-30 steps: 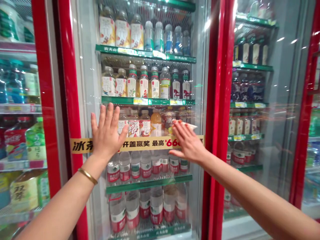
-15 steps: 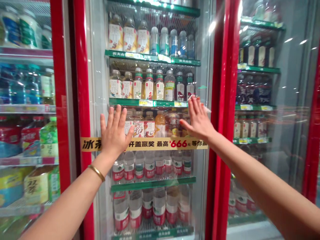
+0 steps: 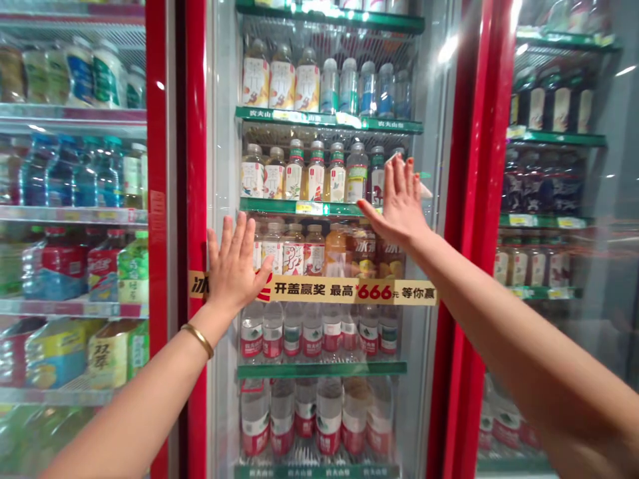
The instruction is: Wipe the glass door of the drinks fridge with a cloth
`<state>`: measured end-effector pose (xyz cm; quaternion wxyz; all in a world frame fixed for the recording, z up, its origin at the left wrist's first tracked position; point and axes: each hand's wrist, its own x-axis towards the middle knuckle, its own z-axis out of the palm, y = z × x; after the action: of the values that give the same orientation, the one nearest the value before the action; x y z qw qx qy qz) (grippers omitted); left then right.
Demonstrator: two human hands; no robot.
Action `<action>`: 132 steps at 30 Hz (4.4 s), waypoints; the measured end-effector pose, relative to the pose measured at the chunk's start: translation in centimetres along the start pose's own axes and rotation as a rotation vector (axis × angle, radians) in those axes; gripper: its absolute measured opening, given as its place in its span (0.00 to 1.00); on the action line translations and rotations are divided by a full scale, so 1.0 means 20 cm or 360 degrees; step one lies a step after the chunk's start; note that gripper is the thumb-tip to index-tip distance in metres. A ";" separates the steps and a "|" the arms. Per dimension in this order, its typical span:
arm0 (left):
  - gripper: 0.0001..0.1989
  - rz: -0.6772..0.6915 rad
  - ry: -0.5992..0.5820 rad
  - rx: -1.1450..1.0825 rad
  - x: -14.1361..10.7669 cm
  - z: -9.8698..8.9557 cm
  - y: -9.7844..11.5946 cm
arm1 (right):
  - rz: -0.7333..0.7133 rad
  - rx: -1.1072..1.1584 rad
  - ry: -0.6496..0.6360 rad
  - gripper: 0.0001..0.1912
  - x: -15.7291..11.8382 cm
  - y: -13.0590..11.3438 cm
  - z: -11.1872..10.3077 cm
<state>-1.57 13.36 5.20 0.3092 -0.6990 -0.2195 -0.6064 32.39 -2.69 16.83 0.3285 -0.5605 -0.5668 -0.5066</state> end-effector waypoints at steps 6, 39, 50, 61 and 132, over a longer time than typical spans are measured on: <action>0.44 -0.0045 -0.0019 -0.0007 0.00 0.00 0.01 | -0.1218 0.0191 -0.0387 0.57 -0.24 -0.40 0.09; 0.55 -0.0095 0.0080 -0.0082 -0.05 0.01 -0.03 | -0.0630 0.0105 -0.0086 0.40 0.52 -0.92 0.13; 0.40 0.0442 -0.0250 -0.0043 -0.05 -0.01 -0.02 | 0.0199 0.0073 0.0099 0.49 -0.47 -0.11 0.10; 0.36 0.0466 -0.0174 0.0065 -0.08 -0.02 0.06 | 0.0301 -0.0102 -0.0046 0.51 -1.13 -0.16 0.22; 0.44 0.0003 -0.0106 0.0133 -1.26 -0.03 0.19 | -0.0350 0.0013 -0.0162 0.50 -1.84 -0.79 0.43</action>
<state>-3.64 12.03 -20.10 0.3312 -0.7054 -0.2542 -0.5727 24.50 -3.49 -23.44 0.2442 -0.5185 -0.6428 -0.5082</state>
